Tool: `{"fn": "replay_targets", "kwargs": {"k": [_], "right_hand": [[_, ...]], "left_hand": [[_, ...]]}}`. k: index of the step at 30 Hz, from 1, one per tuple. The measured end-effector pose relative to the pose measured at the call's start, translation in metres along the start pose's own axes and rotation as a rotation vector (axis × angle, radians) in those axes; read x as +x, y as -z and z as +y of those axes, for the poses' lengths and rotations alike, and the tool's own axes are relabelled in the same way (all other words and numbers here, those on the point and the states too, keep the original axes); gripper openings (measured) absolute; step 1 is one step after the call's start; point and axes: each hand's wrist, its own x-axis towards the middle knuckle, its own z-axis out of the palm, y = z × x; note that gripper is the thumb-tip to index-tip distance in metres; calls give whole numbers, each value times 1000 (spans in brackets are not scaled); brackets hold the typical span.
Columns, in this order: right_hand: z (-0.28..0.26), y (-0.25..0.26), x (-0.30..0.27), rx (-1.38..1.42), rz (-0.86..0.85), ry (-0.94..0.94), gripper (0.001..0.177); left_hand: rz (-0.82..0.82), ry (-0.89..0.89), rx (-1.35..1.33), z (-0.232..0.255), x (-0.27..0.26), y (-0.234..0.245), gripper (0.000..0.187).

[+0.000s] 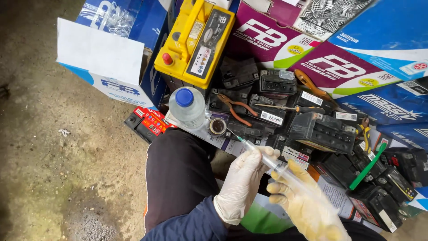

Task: Using a syringe to fill liquid into the cells of small lead-acid batteries

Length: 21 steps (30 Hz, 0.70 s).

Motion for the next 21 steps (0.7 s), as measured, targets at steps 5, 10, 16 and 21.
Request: {"fn": "replay_targets", "kwargs": {"k": [5,10,16,21], "right_hand": [[7,8,12,160,-15,-185,129],[5,-6,33,119,-92,-203,130],[5,-19,40,102,-21,-157,125],[8,-27,45,112,40,-119,120]], "left_hand": [[52,56,31,6,-4,1,28],[88,37,14,8,-1,5,29],[141,44,-69,7,6,10,27],[178,16,-80,1,11,18,29]]}}
